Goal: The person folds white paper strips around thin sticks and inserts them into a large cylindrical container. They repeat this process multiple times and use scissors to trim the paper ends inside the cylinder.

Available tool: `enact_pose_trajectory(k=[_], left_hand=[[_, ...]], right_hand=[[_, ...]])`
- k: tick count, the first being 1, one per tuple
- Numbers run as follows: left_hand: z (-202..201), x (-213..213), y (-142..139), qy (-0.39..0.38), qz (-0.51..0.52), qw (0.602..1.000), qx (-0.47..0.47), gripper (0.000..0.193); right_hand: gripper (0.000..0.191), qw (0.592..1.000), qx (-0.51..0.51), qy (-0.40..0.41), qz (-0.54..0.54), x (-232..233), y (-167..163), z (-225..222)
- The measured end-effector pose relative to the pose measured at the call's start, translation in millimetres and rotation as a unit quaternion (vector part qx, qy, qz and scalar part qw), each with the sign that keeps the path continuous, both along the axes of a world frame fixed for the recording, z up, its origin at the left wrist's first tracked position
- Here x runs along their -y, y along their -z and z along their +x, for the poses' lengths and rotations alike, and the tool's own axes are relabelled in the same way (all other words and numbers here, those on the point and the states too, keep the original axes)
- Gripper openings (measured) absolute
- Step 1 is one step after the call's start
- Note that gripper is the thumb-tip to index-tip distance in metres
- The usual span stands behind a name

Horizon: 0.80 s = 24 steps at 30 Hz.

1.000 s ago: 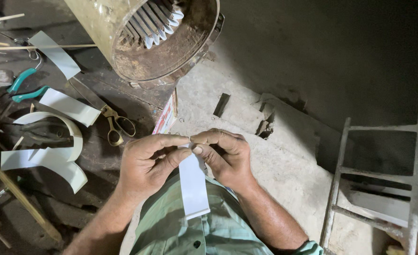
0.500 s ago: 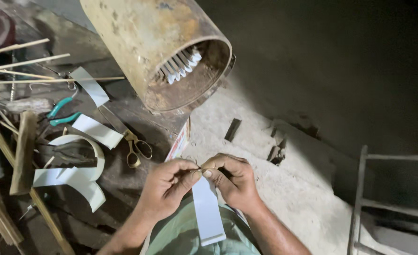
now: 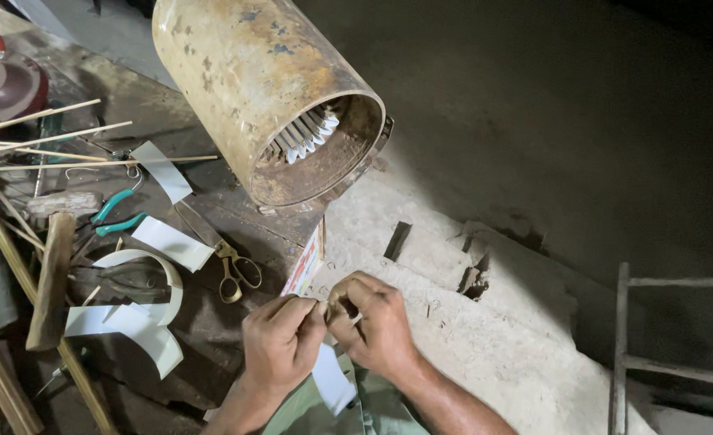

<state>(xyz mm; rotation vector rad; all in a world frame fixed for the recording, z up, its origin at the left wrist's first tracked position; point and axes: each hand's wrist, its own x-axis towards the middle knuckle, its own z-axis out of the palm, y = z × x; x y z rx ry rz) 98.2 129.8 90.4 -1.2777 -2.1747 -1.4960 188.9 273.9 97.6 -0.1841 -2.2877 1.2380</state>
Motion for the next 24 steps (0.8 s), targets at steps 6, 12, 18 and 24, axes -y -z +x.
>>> enact_pose_trajectory(k=[6,12,18,24], left_hand=[[-6.2,13.5,4.2,-0.106,0.039,0.993,-0.040,0.016],[-6.9,23.4,30.4,0.241,0.036,0.858,0.452,0.020],[-11.0,31.5,37.5,0.219,-0.028,0.912,0.345,0.022],[-10.7,30.2,6.7,0.175,-0.108,0.935,0.288,0.019]], right_hand=[[0.010,0.996,0.052,0.056,-0.047,-12.0,7.1,1.9],[0.021,0.916,-0.015,-0.239,-0.322,-15.2,10.2,7.2],[0.009,0.922,-0.013,-0.259,-0.287,-20.0,7.6,15.2],[0.013,0.974,0.006,-0.208,-0.090,-23.3,-8.3,16.6]])
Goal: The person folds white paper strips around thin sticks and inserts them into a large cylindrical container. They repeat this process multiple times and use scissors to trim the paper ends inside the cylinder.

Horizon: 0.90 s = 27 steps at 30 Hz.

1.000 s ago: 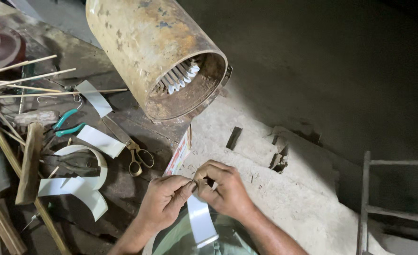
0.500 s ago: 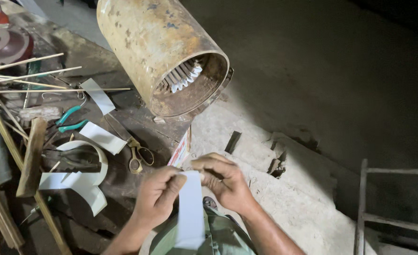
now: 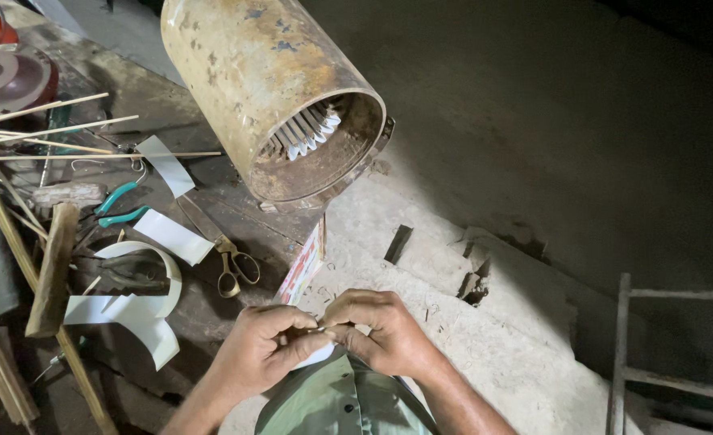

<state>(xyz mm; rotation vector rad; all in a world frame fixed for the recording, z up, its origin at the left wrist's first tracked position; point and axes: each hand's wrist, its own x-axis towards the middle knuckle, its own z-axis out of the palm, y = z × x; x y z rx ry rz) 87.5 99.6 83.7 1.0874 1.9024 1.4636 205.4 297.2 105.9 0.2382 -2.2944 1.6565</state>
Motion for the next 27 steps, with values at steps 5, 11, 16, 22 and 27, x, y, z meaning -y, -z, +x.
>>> enact_pose_trajectory(k=[5,11,16,22,27], left_hand=[[4.6,-13.4,-20.0,-0.009,0.033,0.983,-0.181,0.012],[20.4,-38.9,-17.7,-0.130,0.082,0.929,-0.336,0.014],[24.7,-40.2,-18.8,-0.242,0.132,0.895,-0.350,0.011],[28.8,-49.4,-15.0,-0.241,0.147,0.957,-0.071,0.010],[27.8,-54.3,-6.6,-0.200,0.114,0.973,-0.028,0.024]], right_hand=[[0.016,0.997,-0.026,0.059,0.052,1.4,-3.6,-0.2],[0.015,0.977,-0.071,0.159,0.122,-0.7,12.5,-3.5],[0.014,0.920,0.074,0.336,0.188,-37.5,13.7,-21.0],[0.024,0.993,-0.102,0.028,-0.056,-34.0,15.9,-14.4],[0.015,0.988,0.109,0.051,-0.097,-41.6,15.8,-14.9]])
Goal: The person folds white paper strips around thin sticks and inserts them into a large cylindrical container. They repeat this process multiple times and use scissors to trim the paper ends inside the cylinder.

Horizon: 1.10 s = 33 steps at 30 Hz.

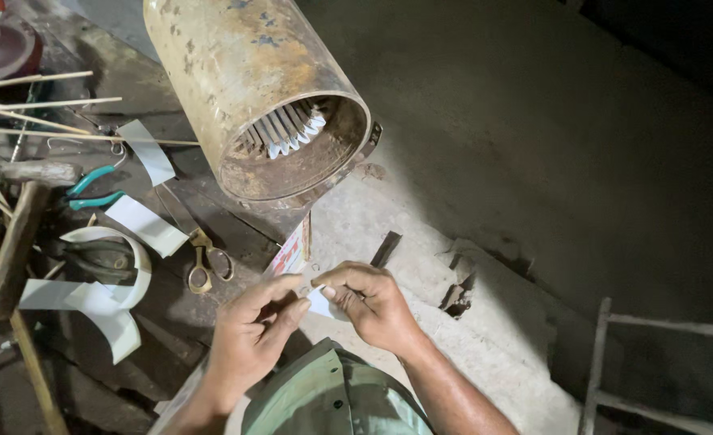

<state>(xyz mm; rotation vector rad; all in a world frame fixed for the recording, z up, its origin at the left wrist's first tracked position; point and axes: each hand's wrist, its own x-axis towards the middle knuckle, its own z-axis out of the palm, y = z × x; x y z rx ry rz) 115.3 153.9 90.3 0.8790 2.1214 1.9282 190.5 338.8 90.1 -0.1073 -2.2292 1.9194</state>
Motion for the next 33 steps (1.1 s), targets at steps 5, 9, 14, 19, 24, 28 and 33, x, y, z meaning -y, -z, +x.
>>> enact_pose_trajectory(k=[5,9,14,19,24,28,33], left_hand=[[-2.3,9.6,9.6,0.052,-0.053,0.995,0.061,0.013],[-2.1,11.2,25.0,0.076,0.011,0.991,0.105,0.011],[-21.0,24.0,43.4,0.072,0.084,0.971,0.212,0.006],[-56.3,37.4,48.3,0.060,0.176,0.920,0.344,0.005],[-90.0,45.2,33.3,0.079,0.116,0.932,0.335,0.009],[-110.1,43.6,21.5,0.122,0.181,0.924,0.312,0.022],[-124.1,37.9,20.7,0.101,-0.010,0.943,0.316,0.025]], right_hand=[[0.024,0.979,-0.059,-0.057,0.185,-6.0,-9.4,-1.0],[0.024,0.972,-0.092,-0.056,0.210,3.2,-16.8,-6.8],[0.037,0.952,-0.137,-0.076,0.264,13.9,-27.0,-13.4],[0.048,0.899,-0.228,-0.043,0.371,32.5,-29.6,-32.0],[0.044,0.900,-0.222,-0.012,0.375,43.7,-20.8,-50.6],[0.026,0.939,-0.179,0.051,0.291,44.5,-13.9,-72.4],[0.020,0.980,0.031,0.168,-0.103,32.5,-22.3,-120.5]])
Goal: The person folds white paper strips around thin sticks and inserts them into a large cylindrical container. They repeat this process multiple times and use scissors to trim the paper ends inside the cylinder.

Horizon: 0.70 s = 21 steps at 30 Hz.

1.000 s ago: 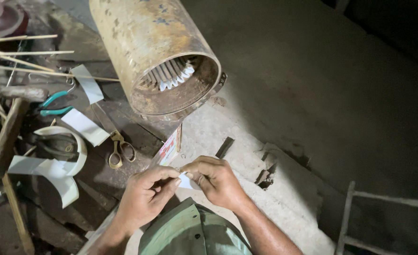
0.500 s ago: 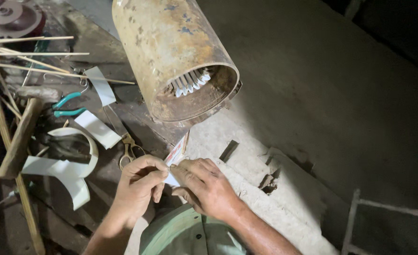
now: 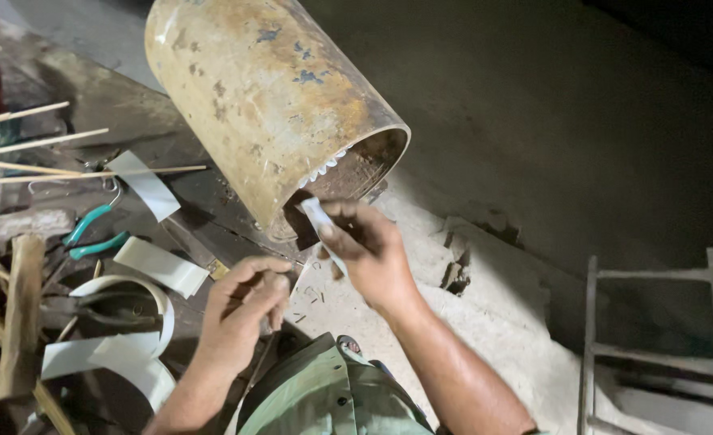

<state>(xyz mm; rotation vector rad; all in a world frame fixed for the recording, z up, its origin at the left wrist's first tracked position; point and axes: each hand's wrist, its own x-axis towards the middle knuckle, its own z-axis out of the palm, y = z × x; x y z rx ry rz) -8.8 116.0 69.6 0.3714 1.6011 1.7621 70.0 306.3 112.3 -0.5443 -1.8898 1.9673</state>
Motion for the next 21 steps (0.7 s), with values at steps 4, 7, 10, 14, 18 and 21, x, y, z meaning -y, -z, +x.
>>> enact_pose_trajectory(k=[4,7,10,14,18,21], left_hand=[[-5.6,2.0,7.6,0.038,0.068,0.997,-0.005,0.025],[-13.3,9.6,15.0,0.059,0.104,0.993,-0.012,0.029],[-18.5,15.3,23.4,0.071,0.111,0.991,0.022,0.031],[-21.1,21.2,33.1,0.096,0.107,0.988,0.048,0.032],[-22.0,25.9,38.3,0.129,0.103,0.984,0.061,0.031],[-21.4,27.1,40.4,0.145,0.121,0.980,0.055,0.030]], right_hand=[[0.012,0.994,0.000,0.017,-0.104,0.3,-8.0,-34.7],[0.006,0.993,0.016,0.033,-0.115,1.1,-12.3,-43.5],[0.005,0.991,0.058,0.057,-0.104,1.7,-16.9,-46.2],[0.006,0.991,0.077,0.051,-0.092,4.8,-23.9,-48.4],[0.014,0.985,0.108,0.064,-0.118,8.6,-29.7,-53.1],[0.025,0.983,0.113,0.067,-0.131,8.8,-32.1,-59.0]])
